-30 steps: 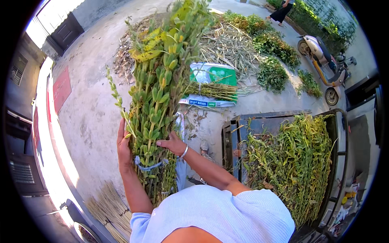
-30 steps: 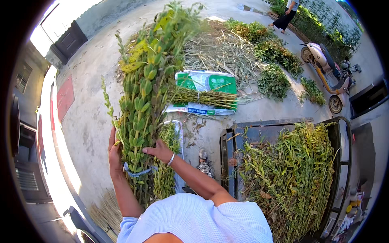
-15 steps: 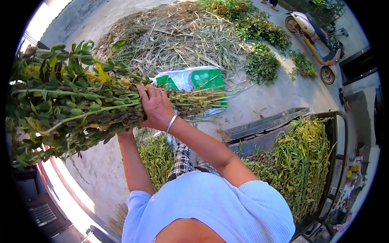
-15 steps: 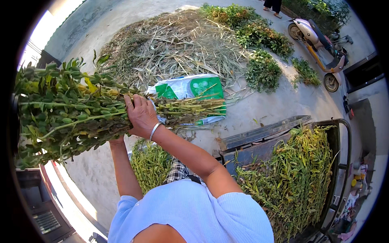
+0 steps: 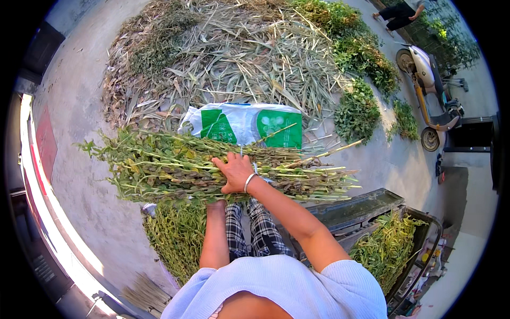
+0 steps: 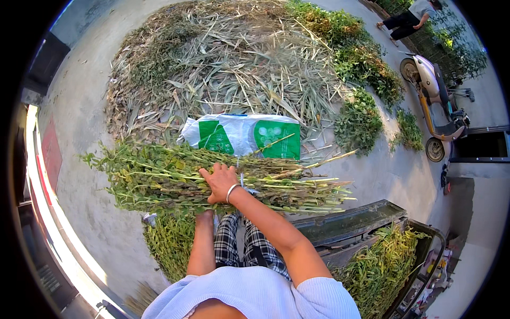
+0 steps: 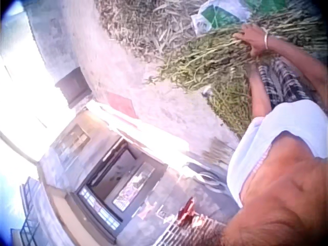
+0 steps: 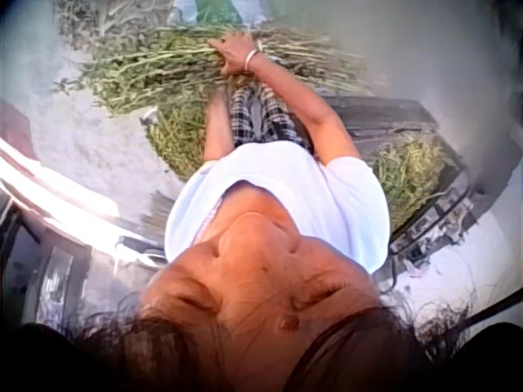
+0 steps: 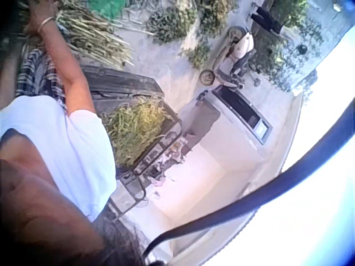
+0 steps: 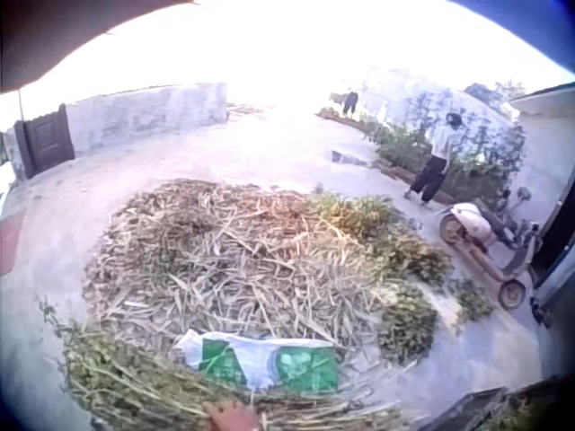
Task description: The person gathers a bundle of green leafy plants from a cart and ties them together using a white plastic strip. They then move to a scooter seat, pick up a pair of scissors, and cut a piece of light-colored fabric into strips.
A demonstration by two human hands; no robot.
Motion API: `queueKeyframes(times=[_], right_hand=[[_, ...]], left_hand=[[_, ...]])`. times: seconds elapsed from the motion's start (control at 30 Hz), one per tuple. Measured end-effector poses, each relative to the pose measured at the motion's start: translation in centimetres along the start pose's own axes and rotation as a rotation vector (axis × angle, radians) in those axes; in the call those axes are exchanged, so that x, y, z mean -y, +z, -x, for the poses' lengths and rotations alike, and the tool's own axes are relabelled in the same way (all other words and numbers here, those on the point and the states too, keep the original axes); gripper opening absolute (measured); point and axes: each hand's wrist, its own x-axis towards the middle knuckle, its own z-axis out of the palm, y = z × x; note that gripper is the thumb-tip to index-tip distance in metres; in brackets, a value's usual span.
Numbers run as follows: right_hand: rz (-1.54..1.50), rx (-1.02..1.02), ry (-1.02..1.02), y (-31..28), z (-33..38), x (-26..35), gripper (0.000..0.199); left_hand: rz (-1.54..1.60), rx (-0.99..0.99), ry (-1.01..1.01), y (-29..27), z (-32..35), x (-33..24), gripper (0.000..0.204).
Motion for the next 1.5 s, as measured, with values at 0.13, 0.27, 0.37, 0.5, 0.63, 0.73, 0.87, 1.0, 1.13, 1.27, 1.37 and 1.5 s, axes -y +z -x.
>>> queueKeyframes(times=[0.13,0.27,0.37,0.5,0.63,0.73,0.87,1.0,1.13,1.27,1.37,1.5], right_hand=[[-0.034,0.05,0.084,3.5,-6.1,-7.0,0.089],[-0.029,0.125,0.094,7.8,-13.2,-13.6,0.089],[-0.046,0.187,0.129,12.4,-18.7,-19.1,0.089],[-0.048,0.349,0.361,22.0,-23.2,-27.4,0.088],[-0.118,0.526,0.533,28.5,-22.5,-30.2,0.086],[-0.239,0.467,0.579,30.6,-19.2,-30.4,0.083],[-0.254,0.588,0.533,31.6,-13.6,-30.2,0.079],[-0.322,0.527,0.465,29.5,-5.6,-27.9,0.071],[-0.399,0.377,0.482,29.8,3.7,-24.8,0.067],[-0.564,0.336,0.564,27.1,13.3,-19.3,0.061],[-0.604,0.147,0.744,25.4,22.1,-16.7,0.057],[-0.712,-0.217,1.063,22.8,31.4,-12.2,0.05]], left_hand=[[0.064,-0.082,-0.021,-2.5,-7.7,3.3,0.051],[0.142,-0.18,-0.021,-4.6,-15.2,5.9,0.05],[0.189,-0.262,-0.168,-6.1,-20.3,6.2,0.052],[-0.229,-0.527,-0.287,-11.4,-20.8,7.1,0.069],[-0.331,-0.452,-0.25,-18.4,-14.4,3.2,0.065],[-0.496,-0.671,-0.261,-23.8,-5.0,-0.9,0.06],[-0.68,-1.096,-0.313,-29.3,9.4,-6.0,0.05],[-0.737,-1.181,-0.426,-27.5,15.6,-7.5,0.034],[-0.828,-0.908,-0.438,-21.2,14.5,-5.6,0.025],[-1.05,-0.586,-0.457,-12.8,10.1,-6.1,0.02],[-0.991,-0.291,-0.574,-9.8,6.1,-7.2,0.019],[-2.119,0.489,-0.35,-8.1,-2.3,-8.3,0.02]])
